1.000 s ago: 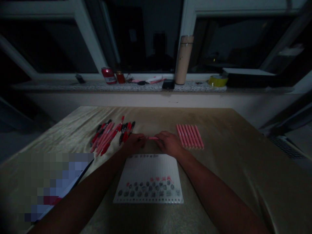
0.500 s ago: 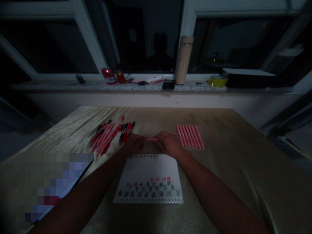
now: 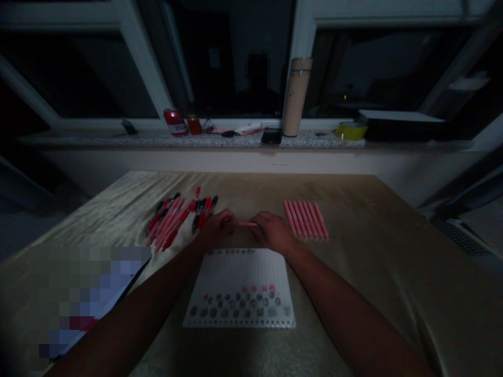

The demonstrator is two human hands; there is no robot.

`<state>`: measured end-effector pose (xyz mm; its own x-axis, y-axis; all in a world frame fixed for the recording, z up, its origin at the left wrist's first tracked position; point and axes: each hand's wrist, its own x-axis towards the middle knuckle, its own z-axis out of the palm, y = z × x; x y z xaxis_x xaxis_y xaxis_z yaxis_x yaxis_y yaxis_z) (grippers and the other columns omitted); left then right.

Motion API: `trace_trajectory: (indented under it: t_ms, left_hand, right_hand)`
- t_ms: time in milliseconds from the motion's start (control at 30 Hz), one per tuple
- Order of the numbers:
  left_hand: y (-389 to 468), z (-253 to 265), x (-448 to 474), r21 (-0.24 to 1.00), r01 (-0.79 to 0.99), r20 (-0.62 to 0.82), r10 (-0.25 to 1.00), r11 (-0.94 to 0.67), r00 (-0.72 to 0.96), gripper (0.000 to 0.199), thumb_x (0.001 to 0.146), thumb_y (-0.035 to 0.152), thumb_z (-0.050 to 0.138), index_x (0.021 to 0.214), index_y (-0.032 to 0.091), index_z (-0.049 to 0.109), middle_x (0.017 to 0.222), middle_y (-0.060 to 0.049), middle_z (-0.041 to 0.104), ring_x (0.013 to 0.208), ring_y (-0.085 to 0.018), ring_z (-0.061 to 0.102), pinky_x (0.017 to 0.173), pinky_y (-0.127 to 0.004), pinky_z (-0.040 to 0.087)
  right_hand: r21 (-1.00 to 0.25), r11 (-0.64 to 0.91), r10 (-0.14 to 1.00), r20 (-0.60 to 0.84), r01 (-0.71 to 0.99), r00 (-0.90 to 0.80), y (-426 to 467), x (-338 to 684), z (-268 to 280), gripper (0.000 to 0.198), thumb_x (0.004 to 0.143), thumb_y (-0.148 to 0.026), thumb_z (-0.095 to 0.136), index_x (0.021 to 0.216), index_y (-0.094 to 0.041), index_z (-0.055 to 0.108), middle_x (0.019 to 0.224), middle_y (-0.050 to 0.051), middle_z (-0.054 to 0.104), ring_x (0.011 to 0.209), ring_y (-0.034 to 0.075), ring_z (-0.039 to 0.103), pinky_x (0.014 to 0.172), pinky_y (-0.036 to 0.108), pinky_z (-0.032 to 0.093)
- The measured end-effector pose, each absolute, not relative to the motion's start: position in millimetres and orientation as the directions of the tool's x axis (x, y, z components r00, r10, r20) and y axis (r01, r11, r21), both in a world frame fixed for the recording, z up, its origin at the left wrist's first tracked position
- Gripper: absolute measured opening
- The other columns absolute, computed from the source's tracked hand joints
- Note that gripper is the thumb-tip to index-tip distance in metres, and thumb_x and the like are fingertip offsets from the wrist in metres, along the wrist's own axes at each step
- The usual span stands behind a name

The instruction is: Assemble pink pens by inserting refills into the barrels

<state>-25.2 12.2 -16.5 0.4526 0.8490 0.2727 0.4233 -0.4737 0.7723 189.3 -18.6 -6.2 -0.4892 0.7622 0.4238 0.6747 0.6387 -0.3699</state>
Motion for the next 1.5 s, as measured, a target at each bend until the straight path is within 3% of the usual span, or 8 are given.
trace_trajectory:
  t_ms: [167,367,533,667,800,900,1233,1500]
  left_hand:
    - [12.1,-13.0,-23.5,0.704,0.526,0.28,0.867,-0.477,0.412,0.044,0.09,0.044,0.035,0.059,0.016,0.049,0.05,0.004,0.048,0.05,-0.009,0.047,0.054,-0.022,0.033]
    - [11.8,-14.1,-23.0,0.718,0.527,0.278,0.881,-0.455,0.382,0.049,0.09,0.045,0.033,0.055,0.016,0.049,0.048,0.004,0.047,0.049,-0.01,0.048,0.055,-0.022,0.035]
    - [10.4,-13.3,-24.0,0.782,0.45,0.257,0.88,-0.432,0.398,0.027,0.083,0.044,0.048,0.08,0.017,0.051,0.057,0.005,0.054,0.051,-0.009,0.048,0.051,-0.02,0.033]
    - [11.2,-13.6,-25.3,0.837,0.331,0.276,0.858,-0.437,0.434,0.029,0.076,0.039,0.056,0.092,0.017,0.047,0.063,0.006,0.052,0.05,-0.008,0.044,0.047,-0.018,0.03]
    - [12.3,-14.2,-26.3,0.88,0.256,0.284,0.876,-0.4,0.391,0.024,0.075,0.037,0.056,0.085,0.016,0.05,0.06,0.005,0.048,0.049,-0.007,0.043,0.046,-0.017,0.029]
    - [13.5,-15.6,-26.0,0.902,0.215,0.288,0.894,-0.373,0.343,0.025,0.073,0.037,0.059,0.083,0.014,0.055,0.064,0.002,0.053,0.053,-0.008,0.047,0.047,-0.018,0.033]
    - [17.4,-14.8,-23.9,0.977,0.115,0.149,0.959,-0.181,0.241,0.034,0.066,0.044,0.066,0.077,0.013,0.059,0.056,0.002,0.053,0.042,-0.004,0.04,0.038,-0.016,0.029]
    - [14.0,-8.4,-22.0,0.961,0.173,0.194,0.973,-0.214,0.125,0.03,0.073,0.043,0.06,0.064,0.016,0.052,0.047,0.006,0.047,0.037,-0.004,0.036,0.037,-0.017,0.027]
  right_hand:
    - [-0.354,0.634,0.764,0.422,0.688,-0.488,-17.9,189.7,-6.3,0.02,0.086,-0.024,0.049,0.099,-0.017,0.062,0.088,0.008,0.062,0.083,0.018,0.056,0.073,0.029,0.043]
    - [-0.359,0.647,0.753,0.439,0.673,-0.491,-17.4,190.1,-7.2,0.019,0.087,-0.026,0.05,0.097,-0.016,0.062,0.087,0.008,0.062,0.081,0.018,0.056,0.072,0.029,0.043]
    - [-0.37,0.642,0.757,0.447,0.672,-0.477,-17.7,190.5,-8.8,0.019,0.087,-0.025,0.049,0.098,-0.018,0.062,0.087,0.007,0.062,0.081,0.017,0.056,0.071,0.028,0.042]
    - [-0.37,0.631,0.766,0.44,0.682,-0.469,-17.2,189.9,-8.9,0.021,0.088,-0.027,0.047,0.1,-0.017,0.061,0.087,0.008,0.062,0.082,0.018,0.056,0.072,0.029,0.043]
    - [-0.366,0.631,0.764,0.449,0.684,-0.464,-17.2,189.3,-7.6,0.021,0.089,-0.028,0.046,0.098,-0.017,0.061,0.087,0.008,0.062,0.082,0.018,0.056,0.072,0.03,0.043]
    - [-0.359,0.629,0.766,0.439,0.689,-0.47,-17.6,189.6,-7.0,0.021,0.089,-0.027,0.045,0.099,-0.016,0.061,0.088,0.008,0.063,0.082,0.018,0.057,0.072,0.03,0.043]
    - [-0.363,0.605,0.785,0.418,0.708,-0.457,-17.6,189.7,-8.2,0.024,0.088,-0.027,0.048,0.106,-0.018,0.061,0.094,0.009,0.065,0.087,0.019,0.059,0.076,0.031,0.045]
    - [-0.35,0.64,0.755,0.451,0.684,-0.476,-18.3,189.8,-8.2,0.031,0.091,-0.028,0.042,0.116,-0.02,0.057,0.096,0.009,0.065,0.088,0.019,0.059,0.077,0.031,0.046]
